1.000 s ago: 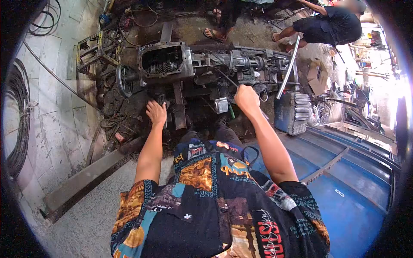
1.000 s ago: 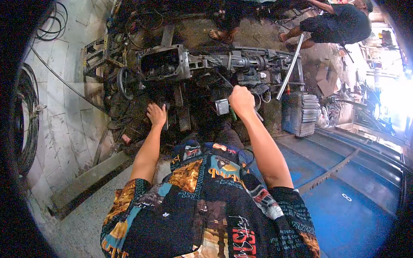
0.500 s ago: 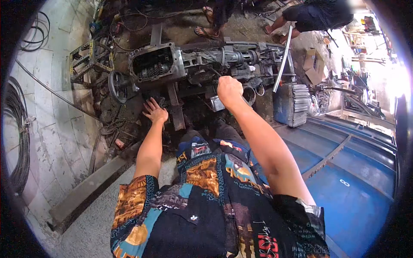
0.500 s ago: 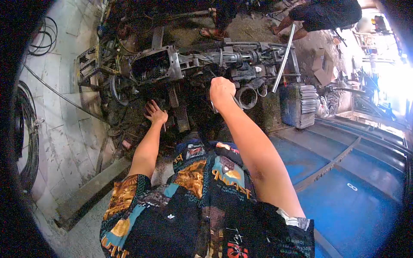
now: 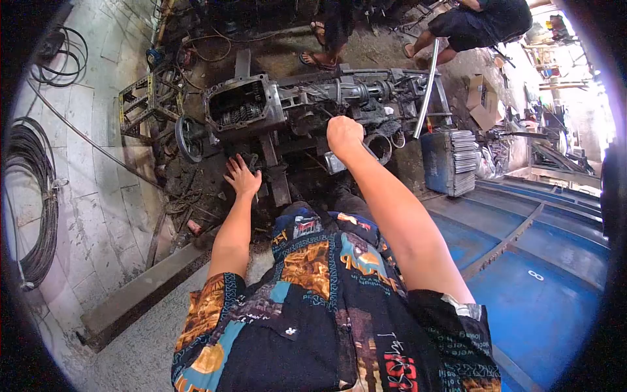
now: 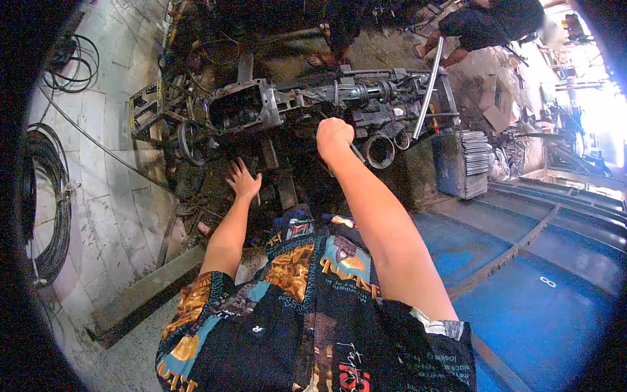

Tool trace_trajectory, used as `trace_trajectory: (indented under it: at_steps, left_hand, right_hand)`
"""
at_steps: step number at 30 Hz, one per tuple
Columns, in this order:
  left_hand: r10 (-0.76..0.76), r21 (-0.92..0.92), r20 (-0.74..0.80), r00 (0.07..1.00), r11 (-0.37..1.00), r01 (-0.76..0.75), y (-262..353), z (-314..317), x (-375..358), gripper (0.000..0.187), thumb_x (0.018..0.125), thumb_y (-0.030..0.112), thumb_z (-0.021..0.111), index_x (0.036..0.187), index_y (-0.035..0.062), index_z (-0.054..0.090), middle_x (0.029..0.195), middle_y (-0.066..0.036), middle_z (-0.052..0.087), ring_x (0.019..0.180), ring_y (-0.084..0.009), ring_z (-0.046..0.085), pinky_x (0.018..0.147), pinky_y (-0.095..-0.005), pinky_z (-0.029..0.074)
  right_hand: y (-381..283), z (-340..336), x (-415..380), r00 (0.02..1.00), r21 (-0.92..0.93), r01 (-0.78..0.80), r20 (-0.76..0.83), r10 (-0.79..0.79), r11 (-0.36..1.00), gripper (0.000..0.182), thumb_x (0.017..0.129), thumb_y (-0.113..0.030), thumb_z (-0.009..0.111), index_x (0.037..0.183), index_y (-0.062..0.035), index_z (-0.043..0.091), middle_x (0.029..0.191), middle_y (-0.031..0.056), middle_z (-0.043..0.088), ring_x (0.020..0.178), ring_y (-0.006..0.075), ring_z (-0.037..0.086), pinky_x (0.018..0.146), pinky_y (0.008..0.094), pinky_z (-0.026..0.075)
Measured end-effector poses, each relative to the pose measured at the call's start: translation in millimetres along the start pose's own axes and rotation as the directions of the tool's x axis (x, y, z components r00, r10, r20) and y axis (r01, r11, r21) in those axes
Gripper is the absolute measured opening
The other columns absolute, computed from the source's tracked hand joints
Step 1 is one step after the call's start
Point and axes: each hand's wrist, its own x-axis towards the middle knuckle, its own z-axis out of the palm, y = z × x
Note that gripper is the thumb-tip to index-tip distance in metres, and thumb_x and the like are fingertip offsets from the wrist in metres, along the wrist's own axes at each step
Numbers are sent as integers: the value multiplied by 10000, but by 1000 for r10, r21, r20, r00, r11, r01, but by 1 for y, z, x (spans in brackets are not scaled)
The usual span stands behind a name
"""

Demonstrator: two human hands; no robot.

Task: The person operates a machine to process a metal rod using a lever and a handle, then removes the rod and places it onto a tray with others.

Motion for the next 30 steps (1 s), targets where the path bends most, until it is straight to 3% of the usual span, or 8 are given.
trace_trajectory:
  at_steps: [3,8,10,12,17,20,24,30]
  left_hand:
    - [58,-12,-71,996,998,-59,-2,5,-4,928,893,454,580,1548,94,30,1602,-179,58,1480,-360,45,1149,-610,129]
    - [207,-40,-377,903,970,-239,2,9,-12,654,893,329,595,1429,35,362,1446,-199,361,1357,-367,324,1111,-522,278]
    - [237,-61,-444,864,954,-293,7,4,-17,599,896,300,597,1393,30,398,1394,-186,404,1317,-362,359,1081,-502,318]
    - [282,-84,-567,774,915,-395,16,-5,-22,504,887,233,606,1320,15,467,1310,-167,484,1261,-350,414,1020,-476,389]
    - [328,-111,-572,752,877,-468,27,-21,-26,471,900,208,587,1315,16,474,1279,-176,510,1227,-341,453,1017,-459,400]
    - [351,-123,-611,710,844,-522,27,-23,-26,448,886,179,593,1293,18,496,1244,-177,533,1194,-340,481,1003,-450,413]
    - [322,-171,-614,720,836,-521,21,-21,-33,444,865,151,604,1277,19,508,1222,-177,546,1173,-344,499,987,-446,424]
    - [349,-121,-584,733,855,-504,12,-14,-32,454,870,151,601,1290,18,494,1225,-183,540,1189,-345,487,993,-447,420]
  right_hand:
    - [1,0,0,999,52,35,-7,-34,998,184,851,-141,605,942,-46,734,1011,156,715,947,280,706,781,380,574]
    - [-9,-9,-5,995,-65,1,-97,-7,998,199,847,-144,613,982,-51,725,1038,159,705,973,286,697,795,398,570]
    - [-13,-9,-5,989,-104,-5,-146,-10,995,203,847,-141,612,992,-52,722,1043,161,702,979,288,694,802,405,568]
    - [-15,-8,2,999,-57,44,23,-42,997,264,883,-186,615,1102,-70,702,1142,135,663,1010,295,673,773,490,547]
    - [-7,-9,4,982,162,55,168,-83,985,244,878,-121,578,1065,-35,709,1169,172,668,1052,321,667,819,522,548]
    - [11,-4,11,986,379,124,61,-158,917,247,829,-77,568,1011,28,696,1066,270,661,1023,399,651,870,447,544]
    - [38,23,25,983,603,180,-131,-126,777,193,761,-43,600,898,78,664,968,315,655,943,456,647,824,478,544]
    - [28,20,17,992,571,121,-85,-88,812,193,754,-43,602,899,67,665,983,316,649,955,470,636,827,503,536]
